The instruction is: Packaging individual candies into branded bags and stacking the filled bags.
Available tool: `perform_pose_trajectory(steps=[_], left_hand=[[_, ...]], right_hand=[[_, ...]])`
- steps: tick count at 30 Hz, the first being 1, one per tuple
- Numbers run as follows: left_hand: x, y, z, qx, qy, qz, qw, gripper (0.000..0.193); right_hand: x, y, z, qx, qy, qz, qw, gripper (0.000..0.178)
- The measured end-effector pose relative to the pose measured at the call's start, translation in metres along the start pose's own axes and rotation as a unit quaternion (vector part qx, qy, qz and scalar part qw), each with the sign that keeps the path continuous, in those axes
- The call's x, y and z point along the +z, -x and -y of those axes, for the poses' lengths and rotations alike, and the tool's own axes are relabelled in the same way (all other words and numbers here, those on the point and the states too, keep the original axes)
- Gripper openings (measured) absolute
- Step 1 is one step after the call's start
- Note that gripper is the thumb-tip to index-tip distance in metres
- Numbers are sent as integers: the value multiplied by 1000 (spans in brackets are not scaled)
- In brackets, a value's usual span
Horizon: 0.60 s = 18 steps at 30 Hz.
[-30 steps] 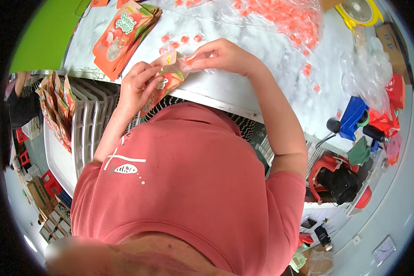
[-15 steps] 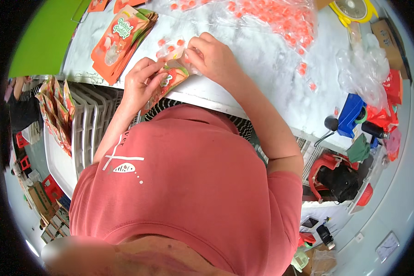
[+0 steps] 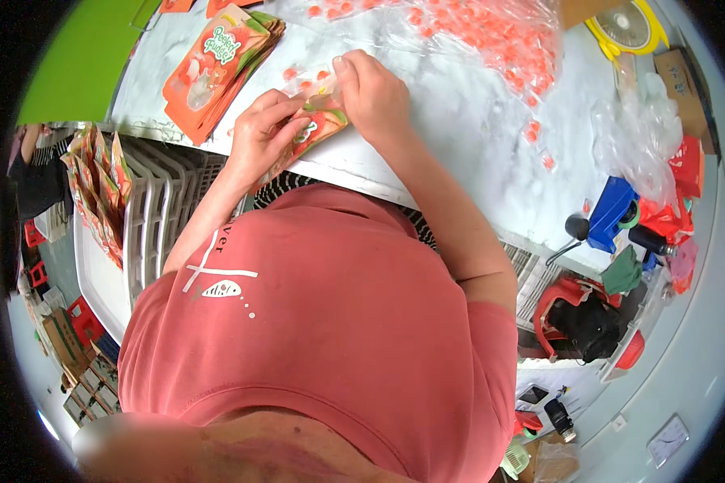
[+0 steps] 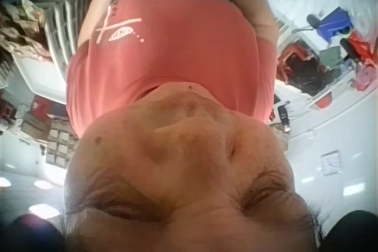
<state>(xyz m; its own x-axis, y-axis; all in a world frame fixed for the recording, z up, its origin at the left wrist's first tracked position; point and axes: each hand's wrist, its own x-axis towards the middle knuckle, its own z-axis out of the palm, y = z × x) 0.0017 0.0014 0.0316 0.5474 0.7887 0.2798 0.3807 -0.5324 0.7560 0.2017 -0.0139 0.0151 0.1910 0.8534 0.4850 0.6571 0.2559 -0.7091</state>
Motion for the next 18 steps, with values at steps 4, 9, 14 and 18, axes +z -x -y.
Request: perform_pose_trajectory(steps=[4,9,14,18], left_hand=[[-3,-5,-2,3,7,-9,1000,19],[-7,-11,-4,25,3,-18,1000,22],[-5,-21,-5,56,-13,-31,998,23],[-4,-29,-8,45,-9,-19,999,23]], right_hand=[[-3,-17,9,98,-91,36,990,44],[-5,-37,21,151,-157,28,976,42],[-5,-47,27,242,-376,-83,891,34],[-13,-56,26,222,-374,-144,889,36]])
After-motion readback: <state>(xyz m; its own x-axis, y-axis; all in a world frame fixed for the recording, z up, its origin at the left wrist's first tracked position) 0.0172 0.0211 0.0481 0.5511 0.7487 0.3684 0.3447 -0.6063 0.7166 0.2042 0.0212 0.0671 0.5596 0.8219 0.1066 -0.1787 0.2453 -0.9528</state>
